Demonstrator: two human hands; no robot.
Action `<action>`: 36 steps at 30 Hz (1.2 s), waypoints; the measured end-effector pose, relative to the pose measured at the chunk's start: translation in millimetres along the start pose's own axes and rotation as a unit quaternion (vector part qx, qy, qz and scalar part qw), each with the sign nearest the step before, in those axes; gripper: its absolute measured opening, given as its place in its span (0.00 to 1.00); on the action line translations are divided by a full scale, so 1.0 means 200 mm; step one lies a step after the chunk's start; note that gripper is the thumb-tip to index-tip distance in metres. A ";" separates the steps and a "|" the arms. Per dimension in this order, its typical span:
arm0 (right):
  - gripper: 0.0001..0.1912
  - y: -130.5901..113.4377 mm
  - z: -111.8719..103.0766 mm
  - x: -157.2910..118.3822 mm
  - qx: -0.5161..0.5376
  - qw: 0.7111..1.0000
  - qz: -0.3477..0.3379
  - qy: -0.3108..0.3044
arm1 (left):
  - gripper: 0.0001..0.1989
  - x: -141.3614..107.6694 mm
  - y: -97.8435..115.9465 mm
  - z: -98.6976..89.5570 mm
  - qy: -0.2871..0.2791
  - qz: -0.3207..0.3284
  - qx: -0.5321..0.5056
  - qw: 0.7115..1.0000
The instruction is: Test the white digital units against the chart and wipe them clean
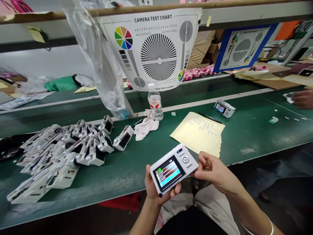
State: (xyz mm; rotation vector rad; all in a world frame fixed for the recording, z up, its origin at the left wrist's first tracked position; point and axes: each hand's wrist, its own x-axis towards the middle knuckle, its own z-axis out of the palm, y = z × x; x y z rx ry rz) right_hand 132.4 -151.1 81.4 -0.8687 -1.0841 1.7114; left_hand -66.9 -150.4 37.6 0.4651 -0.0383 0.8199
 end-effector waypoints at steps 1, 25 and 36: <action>0.27 0.00 0.02 0.00 -0.004 1.000 0.000 0.002 | 0.36 -0.02 0.00 0.00 0.003 -0.002 -0.005 1.000; 0.27 0.23 0.11 0.18 -0.209 0.935 -0.284 -0.043 | 0.46 -0.13 -0.06 0.00 0.068 0.017 -0.159 0.985; 0.25 0.18 0.12 0.44 -0.140 0.959 -0.228 -0.092 | 0.45 -0.06 0.12 0.02 0.105 0.034 -0.147 0.983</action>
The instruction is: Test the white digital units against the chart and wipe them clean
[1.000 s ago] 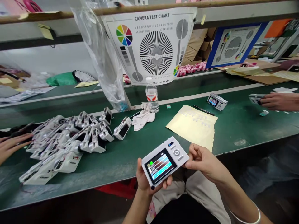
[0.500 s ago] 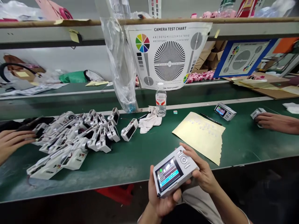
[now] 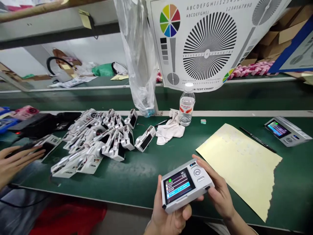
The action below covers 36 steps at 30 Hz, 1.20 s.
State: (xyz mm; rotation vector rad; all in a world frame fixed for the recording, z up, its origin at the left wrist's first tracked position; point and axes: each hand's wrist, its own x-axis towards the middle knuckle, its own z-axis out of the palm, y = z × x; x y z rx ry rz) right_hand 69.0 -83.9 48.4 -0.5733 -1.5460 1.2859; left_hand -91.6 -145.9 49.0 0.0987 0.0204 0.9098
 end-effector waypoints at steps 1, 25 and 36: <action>0.25 0.00 -0.02 0.00 -0.001 1.000 -0.003 0.006 | 0.46 0.02 -0.01 0.00 0.008 -0.003 -0.001 1.000; 0.37 -0.12 -0.39 -0.25 0.119 0.981 0.133 0.079 | 0.17 0.39 -0.13 0.01 0.106 0.089 0.268 0.954; 0.31 0.10 -0.13 -0.14 0.185 0.953 0.238 -0.006 | 0.56 0.05 0.15 -0.15 0.107 0.133 0.592 0.788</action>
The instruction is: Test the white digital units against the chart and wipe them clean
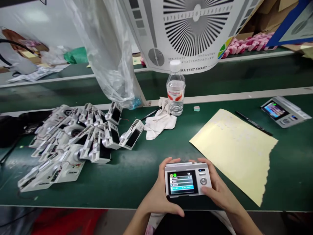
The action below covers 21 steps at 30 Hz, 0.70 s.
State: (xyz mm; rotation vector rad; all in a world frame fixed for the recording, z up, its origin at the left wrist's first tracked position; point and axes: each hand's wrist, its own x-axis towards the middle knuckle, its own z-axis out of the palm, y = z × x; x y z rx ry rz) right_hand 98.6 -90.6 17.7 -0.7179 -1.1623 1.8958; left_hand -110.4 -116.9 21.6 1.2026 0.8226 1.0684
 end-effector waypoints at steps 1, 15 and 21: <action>0.31 0.01 0.00 0.00 -0.017 1.000 0.015 -0.012 | 0.55 -0.02 0.00 -0.03 -0.014 -0.019 0.033 0.999; 0.30 -0.01 0.00 0.00 -0.021 0.997 0.072 -0.007 | 0.43 -0.02 0.02 -0.06 -0.003 -0.072 0.133 0.988; 0.31 -0.02 -0.02 0.01 0.043 0.996 0.042 -0.068 | 0.42 -0.04 0.02 -0.03 0.013 -0.028 0.160 0.987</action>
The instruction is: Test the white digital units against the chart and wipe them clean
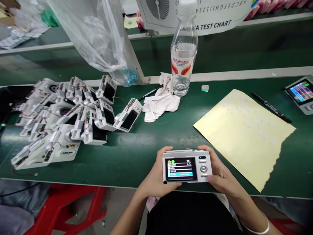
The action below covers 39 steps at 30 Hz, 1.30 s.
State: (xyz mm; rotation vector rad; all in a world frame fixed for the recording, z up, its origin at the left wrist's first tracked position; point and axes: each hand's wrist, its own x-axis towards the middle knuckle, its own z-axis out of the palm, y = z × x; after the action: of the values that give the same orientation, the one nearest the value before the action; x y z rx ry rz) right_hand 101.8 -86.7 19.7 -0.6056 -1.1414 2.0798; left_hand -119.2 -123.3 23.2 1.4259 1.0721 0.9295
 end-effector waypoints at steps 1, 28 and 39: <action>0.31 0.00 0.00 0.00 0.011 1.000 -0.005 -0.007 | 0.42 0.00 0.00 0.00 -0.001 0.002 0.008 1.000; 0.34 0.06 -0.02 -0.16 0.008 0.998 0.013 0.067 | 0.41 -0.03 -0.01 0.13 -0.006 0.048 0.057 0.997; 0.31 0.08 -0.02 -0.15 -0.055 0.997 -0.039 0.041 | 0.39 -0.01 -0.01 0.09 0.004 0.069 0.065 0.996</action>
State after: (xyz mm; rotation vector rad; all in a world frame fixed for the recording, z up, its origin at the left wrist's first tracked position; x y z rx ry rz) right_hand 119.1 -111.9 6.6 -0.6816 -1.2179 1.9175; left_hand -104.1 -130.8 18.5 1.6207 1.0677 0.9788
